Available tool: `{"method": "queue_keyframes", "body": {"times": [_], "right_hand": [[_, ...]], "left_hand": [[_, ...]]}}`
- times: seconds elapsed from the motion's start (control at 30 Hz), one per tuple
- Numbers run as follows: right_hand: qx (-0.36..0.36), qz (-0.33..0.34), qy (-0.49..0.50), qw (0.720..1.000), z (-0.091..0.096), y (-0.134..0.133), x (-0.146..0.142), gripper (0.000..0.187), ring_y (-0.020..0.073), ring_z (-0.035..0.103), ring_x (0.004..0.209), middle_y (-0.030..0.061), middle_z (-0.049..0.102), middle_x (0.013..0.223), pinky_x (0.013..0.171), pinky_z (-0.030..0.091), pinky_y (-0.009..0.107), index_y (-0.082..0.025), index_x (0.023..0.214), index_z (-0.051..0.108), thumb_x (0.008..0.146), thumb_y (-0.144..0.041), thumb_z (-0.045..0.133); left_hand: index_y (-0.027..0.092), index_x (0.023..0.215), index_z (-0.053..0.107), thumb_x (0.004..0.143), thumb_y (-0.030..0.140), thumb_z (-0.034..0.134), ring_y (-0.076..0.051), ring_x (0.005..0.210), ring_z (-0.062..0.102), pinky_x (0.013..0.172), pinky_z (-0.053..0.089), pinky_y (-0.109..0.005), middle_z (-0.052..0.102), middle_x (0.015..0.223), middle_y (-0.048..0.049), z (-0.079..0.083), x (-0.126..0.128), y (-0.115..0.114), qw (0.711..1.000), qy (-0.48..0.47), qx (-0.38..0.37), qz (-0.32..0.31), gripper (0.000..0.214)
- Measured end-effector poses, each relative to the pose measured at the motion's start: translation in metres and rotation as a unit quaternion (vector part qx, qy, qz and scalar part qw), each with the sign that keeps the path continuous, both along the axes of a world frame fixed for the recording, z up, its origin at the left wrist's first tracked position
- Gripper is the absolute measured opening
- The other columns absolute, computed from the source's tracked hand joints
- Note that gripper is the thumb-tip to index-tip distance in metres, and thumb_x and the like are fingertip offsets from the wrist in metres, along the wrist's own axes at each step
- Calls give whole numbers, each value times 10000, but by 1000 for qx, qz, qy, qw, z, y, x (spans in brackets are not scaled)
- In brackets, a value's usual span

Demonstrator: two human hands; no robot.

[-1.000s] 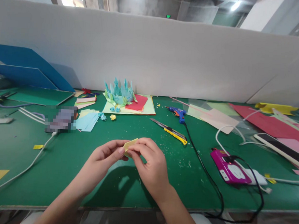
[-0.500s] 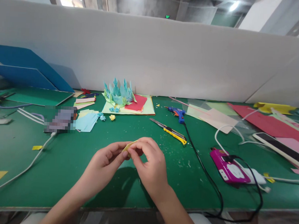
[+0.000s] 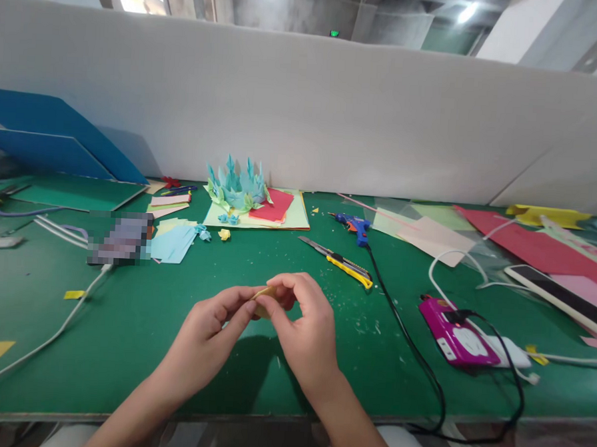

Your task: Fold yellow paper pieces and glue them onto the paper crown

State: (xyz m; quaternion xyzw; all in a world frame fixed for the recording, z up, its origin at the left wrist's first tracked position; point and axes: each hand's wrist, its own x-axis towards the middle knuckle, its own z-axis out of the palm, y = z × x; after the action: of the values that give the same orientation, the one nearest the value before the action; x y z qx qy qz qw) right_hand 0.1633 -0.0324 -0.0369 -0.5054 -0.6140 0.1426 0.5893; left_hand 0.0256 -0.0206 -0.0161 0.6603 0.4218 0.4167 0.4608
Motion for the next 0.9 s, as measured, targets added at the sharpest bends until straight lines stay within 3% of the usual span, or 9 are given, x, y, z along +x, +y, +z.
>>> {"method": "queue_keyframes", "body": {"times": [0.13,0.37,0.57,0.77,0.9], "right_hand": [[19,-28,3,999,1,0,2,43,157,550,736,11,576,797,642,474,274,-242,787,675,760,-218,698],[-45,31,67,996,-2,0,0,39,147,567,666,2,617,749,614,472,271,-221,787,653,812,-249,643],[93,-64,-63,992,0,-2,-2,37,187,566,798,22,584,816,698,462,332,-228,787,620,820,-214,628],[97,-37,-117,988,1,-2,2,86,173,575,800,20,573,834,713,472,324,-229,817,632,866,-177,584],[157,-81,-198,964,0,-2,3,94,189,559,849,36,604,894,766,457,348,-239,805,657,846,-163,620]], "left_hand": [[200,821,739,831,266,577,-165,712,637,699,480,-241,725,756,-31,3,0,0,997,-57,-44,-12,175],[146,762,730,690,331,731,-136,679,600,702,497,-244,698,715,-31,8,2,3,960,-187,-203,-38,198],[114,747,707,566,410,835,-104,628,607,652,502,-221,701,715,-34,5,3,5,939,-206,-275,-17,370],[138,656,601,555,434,836,-82,543,586,588,494,-203,647,579,19,7,1,4,933,-232,-275,-2,391],[153,686,563,542,452,831,-99,595,606,633,523,-230,661,620,17,8,1,5,925,-262,-274,33,427]]}}
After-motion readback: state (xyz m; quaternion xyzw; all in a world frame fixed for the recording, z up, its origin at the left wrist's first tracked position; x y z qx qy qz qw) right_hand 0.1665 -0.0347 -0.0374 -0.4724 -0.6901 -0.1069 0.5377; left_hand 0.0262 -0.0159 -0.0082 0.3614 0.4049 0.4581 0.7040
